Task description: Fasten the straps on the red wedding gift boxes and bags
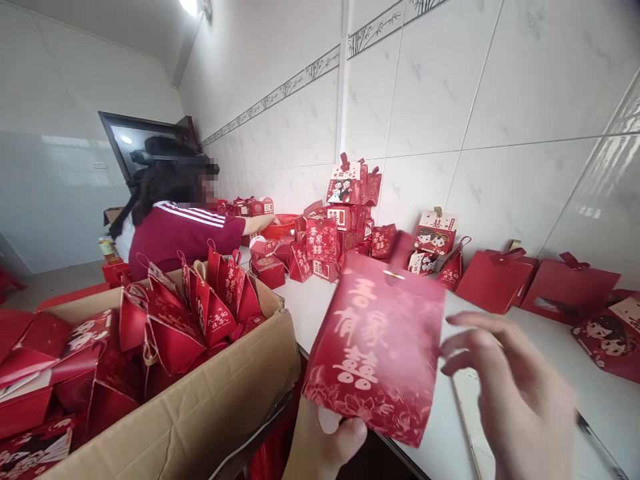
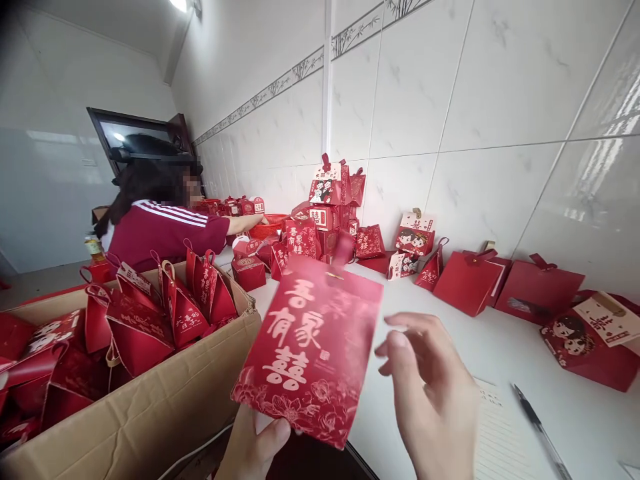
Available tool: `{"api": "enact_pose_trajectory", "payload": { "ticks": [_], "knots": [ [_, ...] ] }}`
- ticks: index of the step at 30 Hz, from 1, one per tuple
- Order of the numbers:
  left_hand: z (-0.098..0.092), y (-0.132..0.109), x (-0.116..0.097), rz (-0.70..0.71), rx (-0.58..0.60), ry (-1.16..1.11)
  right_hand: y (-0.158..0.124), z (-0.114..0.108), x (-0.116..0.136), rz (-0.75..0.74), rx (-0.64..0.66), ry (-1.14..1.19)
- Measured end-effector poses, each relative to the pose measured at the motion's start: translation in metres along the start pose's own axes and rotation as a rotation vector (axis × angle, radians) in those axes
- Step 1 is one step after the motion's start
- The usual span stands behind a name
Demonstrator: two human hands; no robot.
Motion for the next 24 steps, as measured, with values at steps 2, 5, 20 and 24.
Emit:
{"api": "enact_pose_trajectory", "payload": {
  "ticks": [2, 5, 20, 24],
  "knots": [
    [0.004, 0.0, -0.007, 0.089, -0.019, 0.085, 0.012, 0.015, -0.003, 0.065, 0.078, 0.085],
    [0.01, 0.002, -0.019, 0.268, -0.044, 0.302, 0.019, 0.035, -0.017, 0.148, 0.292, 0.267],
    [0.004, 0.003, -0.042, 0.609, 0.052, 0.453, 0.023, 0.054, -0.032, 0.392, 0.418, 0.414],
    [0.011, 0.0, -0.036, 0.589, -0.043, 0.412, 0.023, 0.056, -0.032, 0.388, 0.399, 0.455]
  ]
}}
Point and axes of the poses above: each hand's wrist, its own y-axis towards the middle knuckle, its own z-axis out of the palm, x = y × z, the point moved 2 cm from there along y, towards the middle knuckle, and after that the axes turned 12 degrees about -y, right-handed, at the moved point
